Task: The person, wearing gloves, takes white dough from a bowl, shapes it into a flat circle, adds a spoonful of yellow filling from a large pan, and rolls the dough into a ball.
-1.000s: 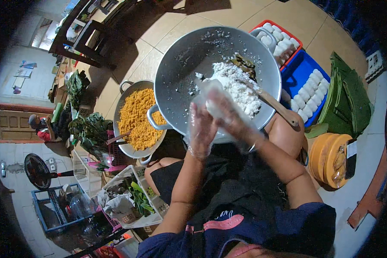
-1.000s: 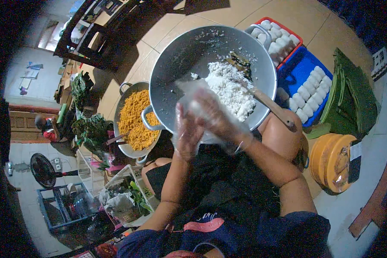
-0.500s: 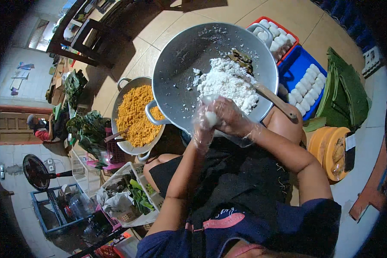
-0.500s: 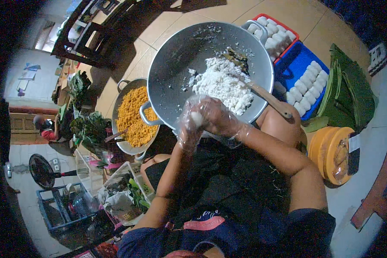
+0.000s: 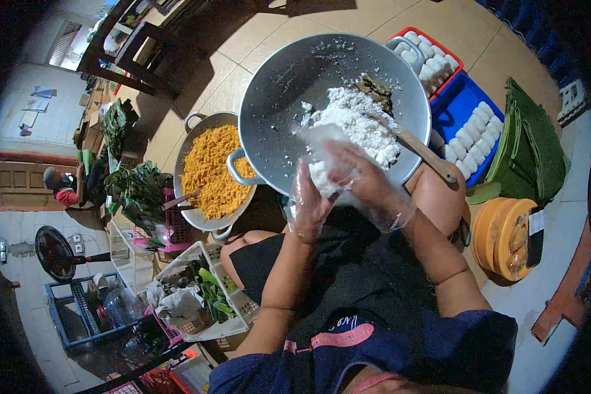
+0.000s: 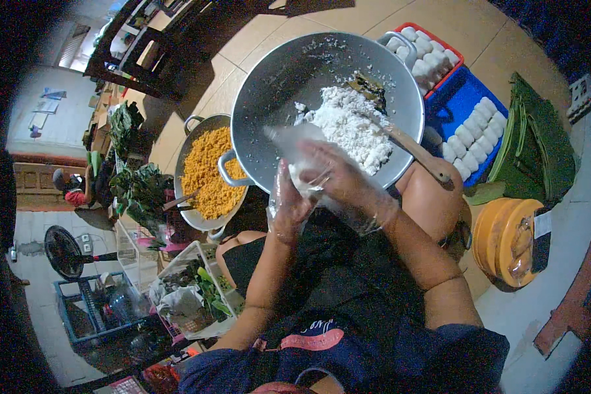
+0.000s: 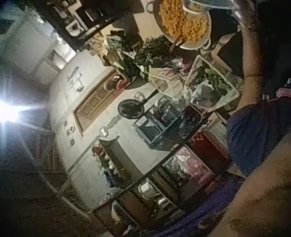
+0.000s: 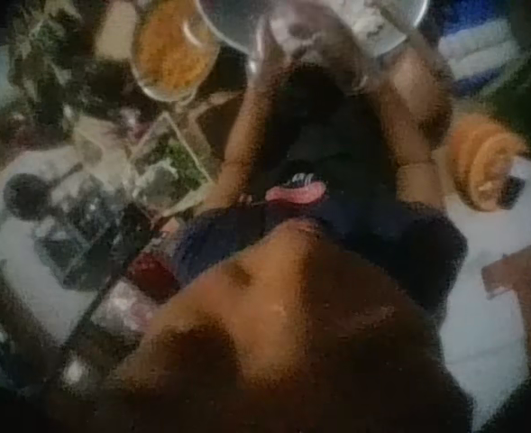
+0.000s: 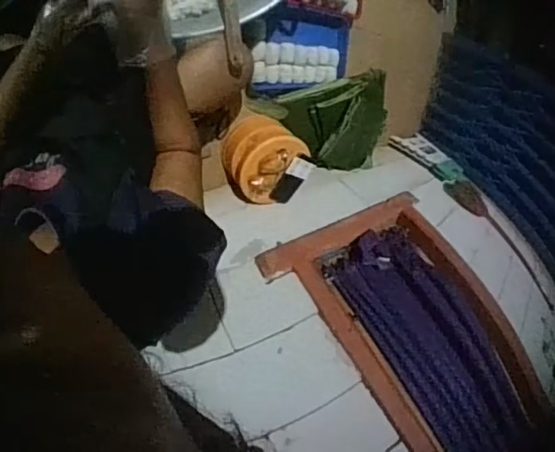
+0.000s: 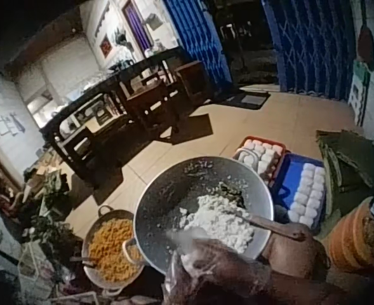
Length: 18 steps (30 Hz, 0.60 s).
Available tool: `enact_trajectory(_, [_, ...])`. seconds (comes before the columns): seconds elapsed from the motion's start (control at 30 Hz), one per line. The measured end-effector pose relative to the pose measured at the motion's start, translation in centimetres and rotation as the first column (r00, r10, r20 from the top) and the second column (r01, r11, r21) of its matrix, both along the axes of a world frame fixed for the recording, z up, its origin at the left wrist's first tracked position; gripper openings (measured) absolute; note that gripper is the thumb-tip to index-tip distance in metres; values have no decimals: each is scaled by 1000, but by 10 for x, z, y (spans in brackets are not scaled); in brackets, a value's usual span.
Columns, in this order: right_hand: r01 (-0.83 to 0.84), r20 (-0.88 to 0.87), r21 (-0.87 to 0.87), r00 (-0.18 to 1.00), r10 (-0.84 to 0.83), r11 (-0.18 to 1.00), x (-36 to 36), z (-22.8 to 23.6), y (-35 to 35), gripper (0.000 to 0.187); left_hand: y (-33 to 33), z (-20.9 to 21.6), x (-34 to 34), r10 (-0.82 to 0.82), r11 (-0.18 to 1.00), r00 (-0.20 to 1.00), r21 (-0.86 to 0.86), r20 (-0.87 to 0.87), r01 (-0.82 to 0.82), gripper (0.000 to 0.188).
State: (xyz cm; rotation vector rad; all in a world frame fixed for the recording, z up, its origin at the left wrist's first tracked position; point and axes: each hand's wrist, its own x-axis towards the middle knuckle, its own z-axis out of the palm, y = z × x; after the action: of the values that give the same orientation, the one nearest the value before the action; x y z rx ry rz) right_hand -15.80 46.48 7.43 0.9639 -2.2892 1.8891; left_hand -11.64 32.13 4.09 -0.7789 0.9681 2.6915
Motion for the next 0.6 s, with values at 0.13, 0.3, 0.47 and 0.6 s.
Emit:
enact_trajectory(0.13, [-180,30,353,983,181,918,2,8,12,41,5,-12,12,-136,978,971,-182,-196,100,55])
enact_trajectory(0.3, [59,-533,278,840,103,959,2,-34,5,31,16,2,5,-183,907,979,-401,-95,131,49])
enact_trajectory(0.47, [-97,620,-306,735,276,947,-19,-49,4,24,13,7,-9,-138,906,968,-368,211,210,50])
enact_trajectory(0.6, [152,179,-38,973,-143,988,-30,-29,17,73,4,18,-5,-124,962,977,-262,-176,75,55])
